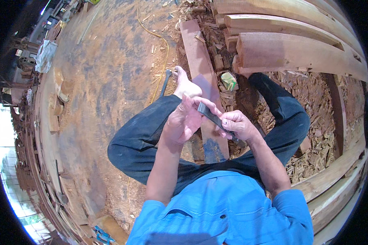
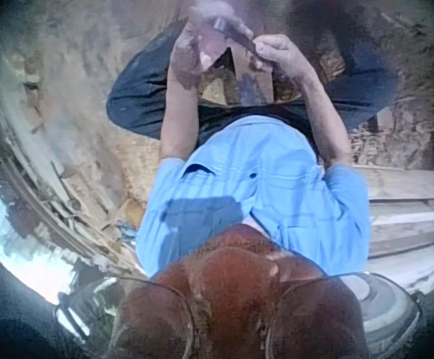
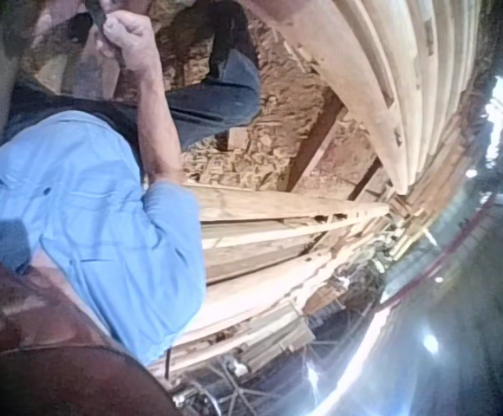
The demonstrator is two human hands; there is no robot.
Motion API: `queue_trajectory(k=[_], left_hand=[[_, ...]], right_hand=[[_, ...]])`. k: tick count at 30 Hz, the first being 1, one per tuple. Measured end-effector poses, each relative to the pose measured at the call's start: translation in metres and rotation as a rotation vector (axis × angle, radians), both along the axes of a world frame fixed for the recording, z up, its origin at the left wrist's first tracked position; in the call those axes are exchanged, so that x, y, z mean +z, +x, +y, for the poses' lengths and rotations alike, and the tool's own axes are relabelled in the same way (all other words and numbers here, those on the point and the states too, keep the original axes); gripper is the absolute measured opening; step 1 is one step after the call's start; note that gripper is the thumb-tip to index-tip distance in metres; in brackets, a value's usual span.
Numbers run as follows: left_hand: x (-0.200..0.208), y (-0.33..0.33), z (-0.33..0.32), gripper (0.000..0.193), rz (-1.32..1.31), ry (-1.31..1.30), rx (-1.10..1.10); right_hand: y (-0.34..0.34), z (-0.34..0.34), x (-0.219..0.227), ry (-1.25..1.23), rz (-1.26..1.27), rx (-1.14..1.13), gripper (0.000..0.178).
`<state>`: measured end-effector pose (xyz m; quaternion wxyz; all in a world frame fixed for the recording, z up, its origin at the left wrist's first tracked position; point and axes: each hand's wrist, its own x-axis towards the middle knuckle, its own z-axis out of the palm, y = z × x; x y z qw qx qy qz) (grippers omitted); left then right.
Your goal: The person sits on the floor and uses a chisel to carve a wooden plank, holding the plank steady with their bare feet. They repeatedly scrape the surface to remove wood shavings.
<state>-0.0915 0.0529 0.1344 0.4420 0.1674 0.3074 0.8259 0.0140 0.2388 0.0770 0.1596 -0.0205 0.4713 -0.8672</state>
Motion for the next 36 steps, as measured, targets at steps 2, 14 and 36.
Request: queue_trajectory(k=[2, 14, 36], left_hand=[[-0.011, -0.001, 0.001, 0.068, 0.041, 0.033, -0.051], [-0.014, -0.006, 0.004, 0.061, 0.047, 0.106, -0.18], [-0.028, -0.001, 0.004, 0.06, -0.018, 0.186, -0.226]], right_hand=[[0.0, -0.001, -0.007, -0.041, -0.009, 0.017, 0.033], [-0.002, -0.003, -0.011, -0.119, -0.002, 0.039, 0.035], [0.003, -0.002, -0.011, -0.111, -0.019, 0.056, 0.036]])
